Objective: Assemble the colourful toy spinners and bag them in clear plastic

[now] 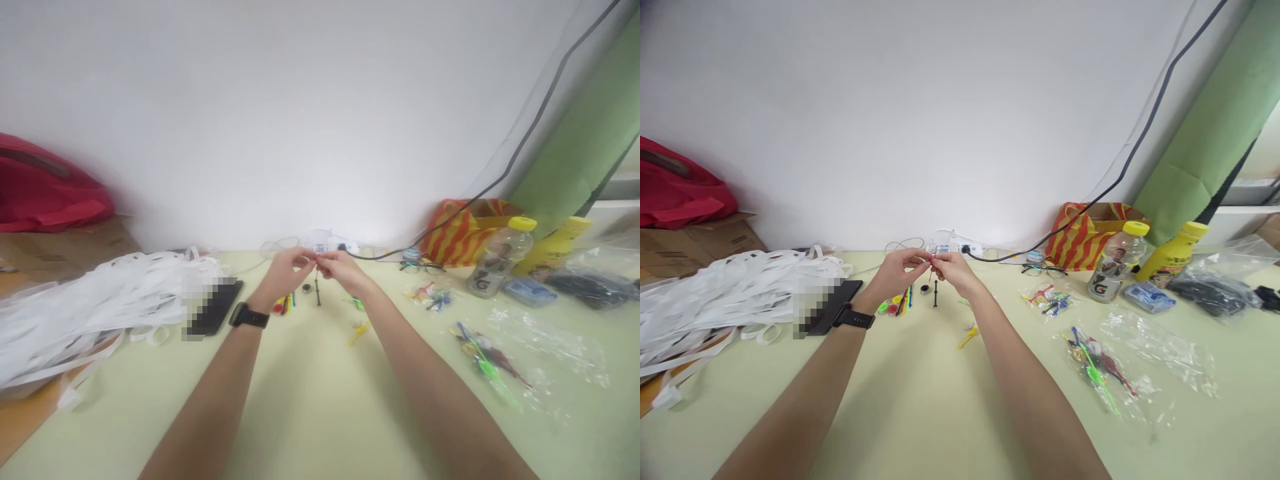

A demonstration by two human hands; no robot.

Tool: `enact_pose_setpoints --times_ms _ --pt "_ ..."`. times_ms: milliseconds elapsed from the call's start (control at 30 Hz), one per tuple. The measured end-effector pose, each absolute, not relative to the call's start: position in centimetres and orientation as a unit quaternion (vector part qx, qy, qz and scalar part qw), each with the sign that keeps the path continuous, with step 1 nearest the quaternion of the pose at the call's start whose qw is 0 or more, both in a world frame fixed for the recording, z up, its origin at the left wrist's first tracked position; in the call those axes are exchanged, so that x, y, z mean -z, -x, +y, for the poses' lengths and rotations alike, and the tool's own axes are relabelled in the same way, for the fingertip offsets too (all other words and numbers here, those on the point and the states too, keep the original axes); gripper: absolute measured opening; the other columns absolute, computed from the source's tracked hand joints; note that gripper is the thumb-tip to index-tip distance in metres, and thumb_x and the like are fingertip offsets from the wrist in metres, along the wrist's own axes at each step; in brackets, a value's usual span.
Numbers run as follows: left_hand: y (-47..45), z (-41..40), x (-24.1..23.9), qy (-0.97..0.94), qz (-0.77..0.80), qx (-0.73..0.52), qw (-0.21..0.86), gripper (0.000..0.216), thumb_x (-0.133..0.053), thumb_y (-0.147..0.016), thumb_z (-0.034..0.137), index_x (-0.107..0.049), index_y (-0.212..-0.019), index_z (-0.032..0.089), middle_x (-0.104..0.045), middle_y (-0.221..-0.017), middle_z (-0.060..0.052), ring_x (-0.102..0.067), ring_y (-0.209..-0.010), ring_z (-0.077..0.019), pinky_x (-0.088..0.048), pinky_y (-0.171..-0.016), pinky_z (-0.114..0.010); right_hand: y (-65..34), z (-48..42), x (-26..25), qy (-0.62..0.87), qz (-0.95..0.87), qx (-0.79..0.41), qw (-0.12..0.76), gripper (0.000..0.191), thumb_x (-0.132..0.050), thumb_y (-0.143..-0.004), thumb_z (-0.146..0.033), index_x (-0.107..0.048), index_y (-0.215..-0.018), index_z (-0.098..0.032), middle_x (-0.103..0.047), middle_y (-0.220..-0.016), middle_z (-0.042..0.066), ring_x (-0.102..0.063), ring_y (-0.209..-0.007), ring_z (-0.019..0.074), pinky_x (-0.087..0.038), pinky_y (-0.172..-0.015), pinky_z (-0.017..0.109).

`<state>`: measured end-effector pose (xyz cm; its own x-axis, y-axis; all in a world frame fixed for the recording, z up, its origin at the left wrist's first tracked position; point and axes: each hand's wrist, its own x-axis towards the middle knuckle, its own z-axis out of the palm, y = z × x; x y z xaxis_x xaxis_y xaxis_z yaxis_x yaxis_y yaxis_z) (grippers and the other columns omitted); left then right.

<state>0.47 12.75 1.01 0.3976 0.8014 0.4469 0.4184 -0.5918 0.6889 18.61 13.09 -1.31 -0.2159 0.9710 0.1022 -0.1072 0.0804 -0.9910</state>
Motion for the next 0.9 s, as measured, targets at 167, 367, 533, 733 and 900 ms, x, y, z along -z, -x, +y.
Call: enact_pose_setpoints --times_ms 167,367,533,733,900 --pt "-0.3 12.7 -1.1 -0.799 0.376 -0.372 0.286 0.036 -0.071 -0.088 0.047 -0.075 -0.108 0.017 -0.078 -0.102 -0.01 -0.074 -0.092 -0.025 -0.06 -0.087 -0.037 -18.7 12.9 1.4 0.372 -0.548 -0.576 0.479 0.014 -0.067 -0.072 -0.021 -0.067 -0.085 -0.017 -0.065 -0.073 0.001 -0.06 -0.068 0.0133 -0.05 -0.068 0.026" --pt "0.0 12.7 -1.2 -0.812 0.362 -0.329 0.317 0.034 -0.066 -0.09 0.046 -0.076 -0.109 0.019 -0.079 -0.103 -0.008 -0.074 -0.094 -0.0242 -0.059 -0.087 -0.035 -18.9 12.9 1.8 0.367 -0.571 -0.587 0.443 0.019 -0.062 -0.07 -0.022 -0.06 -0.088 -0.019 -0.064 -0.074 -0.001 -0.059 -0.067 0.0117 -0.05 -0.067 0.025" --pt "0.0 12.6 -0.9 -0.827 0.363 -0.294 0.314 0.027 -0.066 -0.087 0.043 -0.077 -0.092 0.019 -0.078 -0.091 -0.006 -0.072 -0.085 -0.0227 -0.057 -0.079 -0.031 -19.1 12.4 2.3 0.379 -0.614 -0.582 0.375 0.01 -0.057 -0.075 -0.025 -0.055 -0.084 -0.021 -0.056 -0.07 -0.003 -0.047 -0.057 0.0099 -0.043 -0.056 0.023" --pt "0.2 13.2 0.6 -0.827 0.405 -0.273 0.279 0.018 -0.069 -0.082 0.037 -0.072 -0.085 0.019 -0.075 -0.08 -0.004 -0.07 -0.073 -0.0203 -0.052 -0.064 -0.028 -18.8 13.2 3.8 0.508 -0.65 -0.465 0.321 0.006 -0.052 -0.086 -0.024 -0.055 -0.09 -0.021 -0.061 -0.077 0.003 -0.056 -0.065 0.0169 -0.044 -0.058 0.028" --pt "0.4 13.8 2.0 -0.806 0.439 -0.286 0.275 0.015 -0.07 -0.081 0.035 -0.069 -0.088 0.021 -0.076 -0.082 -0.005 -0.073 -0.076 -0.0225 -0.055 -0.066 -0.031 -18.4 13.0 4.6 0.609 -0.682 -0.317 0.253 0.018 -0.064 -0.081 -0.017 -0.058 -0.098 -0.019 -0.069 -0.104 0.015 -0.066 -0.098 0.03 -0.046 -0.074 0.033"
